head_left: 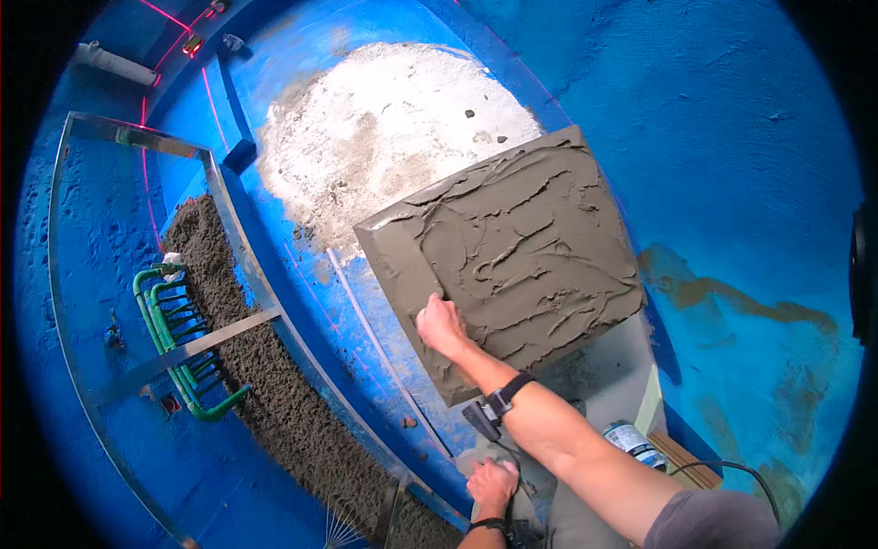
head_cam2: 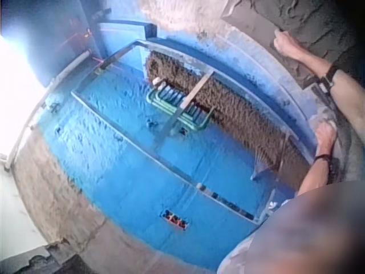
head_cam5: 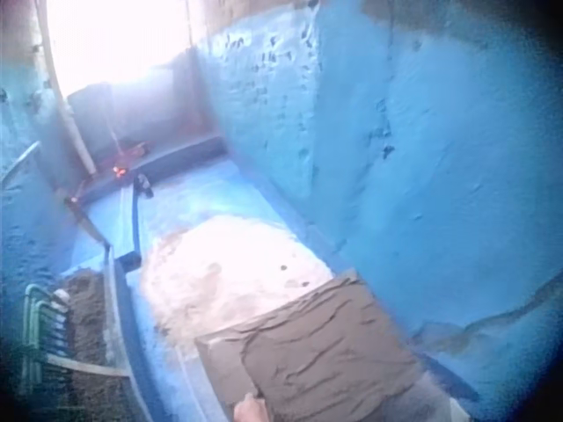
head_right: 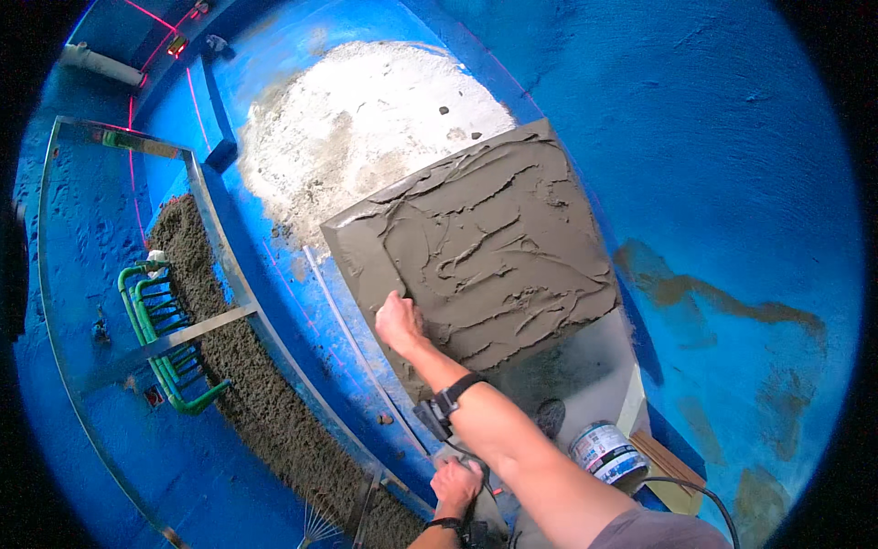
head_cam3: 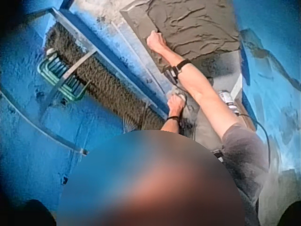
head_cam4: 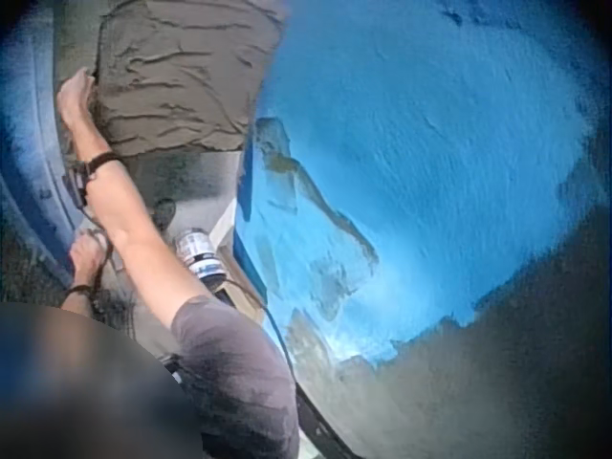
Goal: The recorder applies mortar to a large ceramic tile using a trowel, then lifts the tile and presses it onto a wall, securing it and measuring alignment.
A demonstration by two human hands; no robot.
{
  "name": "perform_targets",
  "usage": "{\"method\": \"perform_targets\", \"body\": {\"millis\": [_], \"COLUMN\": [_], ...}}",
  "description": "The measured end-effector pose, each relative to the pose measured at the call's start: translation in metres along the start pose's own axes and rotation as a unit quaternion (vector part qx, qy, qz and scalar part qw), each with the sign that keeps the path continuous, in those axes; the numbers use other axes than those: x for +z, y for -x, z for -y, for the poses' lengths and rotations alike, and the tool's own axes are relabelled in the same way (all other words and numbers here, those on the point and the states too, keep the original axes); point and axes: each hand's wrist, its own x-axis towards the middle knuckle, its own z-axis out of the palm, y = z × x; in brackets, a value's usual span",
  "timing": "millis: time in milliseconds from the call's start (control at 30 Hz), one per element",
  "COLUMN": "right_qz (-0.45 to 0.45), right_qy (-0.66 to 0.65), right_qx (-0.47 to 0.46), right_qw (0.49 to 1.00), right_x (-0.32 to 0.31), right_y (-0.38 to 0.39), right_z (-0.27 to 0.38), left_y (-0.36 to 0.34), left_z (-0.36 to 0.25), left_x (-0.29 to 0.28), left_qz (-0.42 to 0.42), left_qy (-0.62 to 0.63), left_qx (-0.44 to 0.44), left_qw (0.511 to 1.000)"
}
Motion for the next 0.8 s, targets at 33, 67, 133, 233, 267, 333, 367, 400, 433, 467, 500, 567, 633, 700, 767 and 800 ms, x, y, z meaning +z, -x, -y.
{"method": "perform_targets", "body": {"millis": [33, 67, 133, 233, 267, 333, 367, 400, 433, 467, 500, 567, 633, 700, 767, 800], "right_qz": [0.014, 0.029, 0.019, 0.016, 0.033, -0.048, -0.098, -0.107, -0.122, -0.122, -0.097, -0.043, 0.017, -0.015, -0.033, -0.036], "right_qy": [0.015, 0.031, 0.071, 0.167, 0.210, 0.358, 0.391, 0.411, 0.431, 0.421, 0.411, 0.386, 0.324, 0.283, 0.219, 0.187], "right_qx": [-0.018, -0.034, -0.039, -0.074, -0.107, -0.198, -0.270, -0.304, -0.325, -0.329, -0.306, -0.255, -0.189, -0.128, -0.094, -0.091], "right_qw": [1.000, 0.999, 0.997, 0.983, 0.971, 0.911, 0.875, 0.853, 0.833, 0.836, 0.853, 0.886, 0.927, 0.950, 0.971, 0.977], "right_x": [0.008, 0.013, 0.008, -0.009, -0.013, -0.050, -0.069, -0.077, -0.087, -0.091, -0.093, -0.088, -0.080, -0.075, -0.052, -0.036], "right_y": [-0.004, -0.005, -0.002, 0.002, 0.006, -0.017, -0.036, -0.045, -0.061, -0.074, -0.079, -0.070, -0.050, -0.034, -0.027, -0.027], "right_z": [0.005, 0.012, 0.009, -0.009, -0.010, -0.039, -0.054, -0.038, -0.030, -0.020, -0.006, 0.012, 0.013, 0.003, -0.004, -0.007], "left_y": [0.000, -0.001, -0.004, -0.006, -0.003, -0.003, -0.003, -0.003, -0.002, 0.000, 0.001, 0.002, -0.002, -0.003, 0.001, 0.002], "left_z": [-0.002, 0.000, 0.002, 0.013, 0.020, 0.007, 0.004, 0.011, 0.014, 0.018, 0.021, 0.023, 0.022, 0.012, 0.005, 0.004], "left_x": [-0.002, -0.002, -0.002, 0.001, -0.001, 0.002, 0.005, 0.005, 0.005, 0.007, 0.007, 0.008, 0.013, 0.015, 0.005, 0.004], "left_qz": [-0.002, 0.000, 0.008, 0.011, 0.008, -0.009, -0.014, -0.016, -0.020, -0.022, -0.019, -0.024, -0.024, -0.022, -0.009, -0.011], "left_qy": [0.003, 0.005, 0.006, 0.017, 0.027, 0.012, 0.025, 0.033, 0.034, 0.034, 0.041, 0.046, 0.053, 0.060, 0.069, 0.072], "left_qx": [0.004, 0.001, -0.003, -0.021, -0.035, -0.018, 0.000, -0.013, -0.011, -0.010, -0.014, -0.020, -0.024, -0.019, -0.027, -0.024], "left_qw": [1.000, 1.000, 1.000, 1.000, 0.999, 1.000, 1.000, 0.999, 0.999, 0.999, 0.999, 0.998, 0.998, 0.998, 0.997, 0.997]}}
